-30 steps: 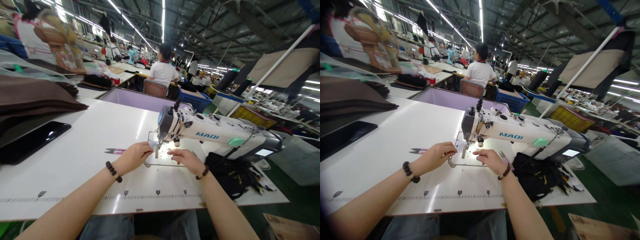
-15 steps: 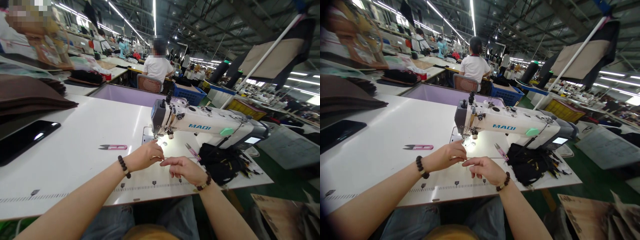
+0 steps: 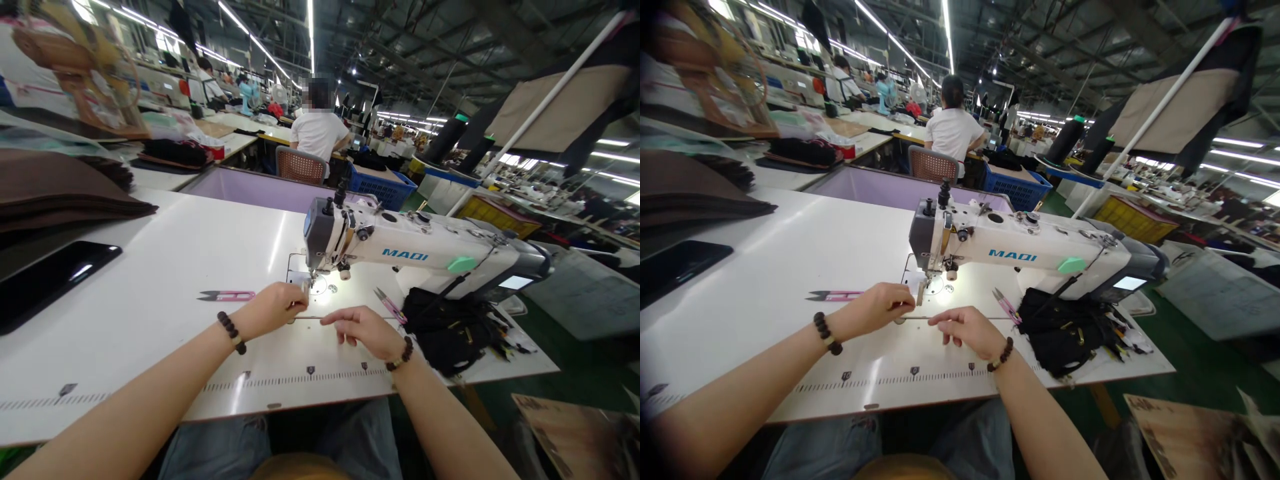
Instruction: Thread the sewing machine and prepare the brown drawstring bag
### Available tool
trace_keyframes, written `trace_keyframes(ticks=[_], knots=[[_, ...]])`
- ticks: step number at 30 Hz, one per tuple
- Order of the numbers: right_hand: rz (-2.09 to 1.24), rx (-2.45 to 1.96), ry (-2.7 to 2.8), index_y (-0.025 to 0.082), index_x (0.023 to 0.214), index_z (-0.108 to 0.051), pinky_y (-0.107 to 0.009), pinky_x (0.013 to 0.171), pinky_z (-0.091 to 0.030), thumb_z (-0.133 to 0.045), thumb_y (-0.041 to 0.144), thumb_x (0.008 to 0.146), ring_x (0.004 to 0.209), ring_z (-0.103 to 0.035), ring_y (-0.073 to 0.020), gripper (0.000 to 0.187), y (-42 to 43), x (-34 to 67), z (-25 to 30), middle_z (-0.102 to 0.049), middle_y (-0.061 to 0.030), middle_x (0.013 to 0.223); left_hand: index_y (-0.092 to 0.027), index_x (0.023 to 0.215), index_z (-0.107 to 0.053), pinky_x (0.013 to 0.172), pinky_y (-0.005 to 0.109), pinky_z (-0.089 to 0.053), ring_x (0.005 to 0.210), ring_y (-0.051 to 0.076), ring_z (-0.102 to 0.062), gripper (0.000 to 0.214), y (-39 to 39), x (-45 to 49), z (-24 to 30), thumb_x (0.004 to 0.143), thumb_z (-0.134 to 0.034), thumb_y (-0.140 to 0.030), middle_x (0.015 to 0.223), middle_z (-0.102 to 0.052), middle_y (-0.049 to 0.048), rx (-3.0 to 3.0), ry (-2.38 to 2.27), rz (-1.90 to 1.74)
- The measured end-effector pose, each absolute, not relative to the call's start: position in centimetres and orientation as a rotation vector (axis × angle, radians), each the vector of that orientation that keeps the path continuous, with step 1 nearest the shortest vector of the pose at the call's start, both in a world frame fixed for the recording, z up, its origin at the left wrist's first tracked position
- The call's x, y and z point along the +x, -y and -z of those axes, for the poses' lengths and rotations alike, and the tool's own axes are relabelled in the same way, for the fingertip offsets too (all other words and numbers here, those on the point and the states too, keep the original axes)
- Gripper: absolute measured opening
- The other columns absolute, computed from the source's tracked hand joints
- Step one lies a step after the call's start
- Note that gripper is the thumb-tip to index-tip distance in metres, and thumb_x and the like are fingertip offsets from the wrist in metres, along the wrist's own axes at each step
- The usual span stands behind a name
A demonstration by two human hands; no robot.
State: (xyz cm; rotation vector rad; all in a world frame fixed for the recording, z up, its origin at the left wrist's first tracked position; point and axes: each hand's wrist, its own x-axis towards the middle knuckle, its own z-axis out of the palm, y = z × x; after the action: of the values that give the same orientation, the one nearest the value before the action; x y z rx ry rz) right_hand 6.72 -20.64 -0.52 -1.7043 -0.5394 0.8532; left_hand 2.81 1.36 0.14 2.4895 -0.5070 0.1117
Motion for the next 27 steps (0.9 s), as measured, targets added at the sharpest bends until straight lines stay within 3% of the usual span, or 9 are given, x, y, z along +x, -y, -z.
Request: trace_keyframes(ticks=[4,11,19,27], knots=[[-0.640,-1.792,0.397,0.009,0.082,-0.062,-0.019,0.046,-0.031,-0.058,0.041,0.065,0.054,-0.046,-0.0089,0.038,19.1,10.2,1.5,-0.055,-0.0031,0.064,-0.015,0.074,-0.067,0.058,0.023,-0.043,0.061,0.014,-0.057,0.019,-3.0,5.3,0.8,0.078,-0.048,-0.018,0.070,-0.067,0.0030,2.521,0.213,-0.155],[-0.254,-1.960,0.274,0.011,0.071,-0.057,-0.021,0.047,-0.032,-0.053,0.039,0.070,0.050,-0.043,-0.0098,0.028,17.2,14.2,4.5,-0.052,-0.0010,0.057,-0.016,0.073,-0.069,0.057,0.023,-0.042,0.063,0.015,-0.057,0.015,-3.5,8.2,2.2,0.073,-0.055,-0.021,0.069,-0.066,0.0024,2.440,0.077,-0.148],[-0.134,-2.050,0.311,0.014,0.059,-0.051,-0.024,0.053,-0.034,-0.054,0.044,0.073,0.053,-0.045,-0.0127,0.034,17.2,13.6,5.1,-0.048,-0.0003,0.052,-0.017,0.076,-0.069,0.068,0.023,-0.044,0.074,0.015,-0.058,0.016,-3.3,8.6,3.6,0.076,-0.054,-0.016,0.086,-0.066,0.0031,2.332,0.135,-0.140],[-0.107,-2.177,0.384,0.015,0.055,-0.054,-0.024,0.057,-0.040,-0.054,0.047,0.069,0.057,-0.050,-0.0143,0.035,14.8,13.4,4.0,-0.053,-0.0032,0.057,-0.017,0.073,-0.069,0.065,0.023,-0.044,0.072,0.015,-0.057,0.012,-3.7,8.6,4.0,0.073,-0.057,-0.017,0.083,-0.065,0.0034,2.244,0.132,-0.097]])
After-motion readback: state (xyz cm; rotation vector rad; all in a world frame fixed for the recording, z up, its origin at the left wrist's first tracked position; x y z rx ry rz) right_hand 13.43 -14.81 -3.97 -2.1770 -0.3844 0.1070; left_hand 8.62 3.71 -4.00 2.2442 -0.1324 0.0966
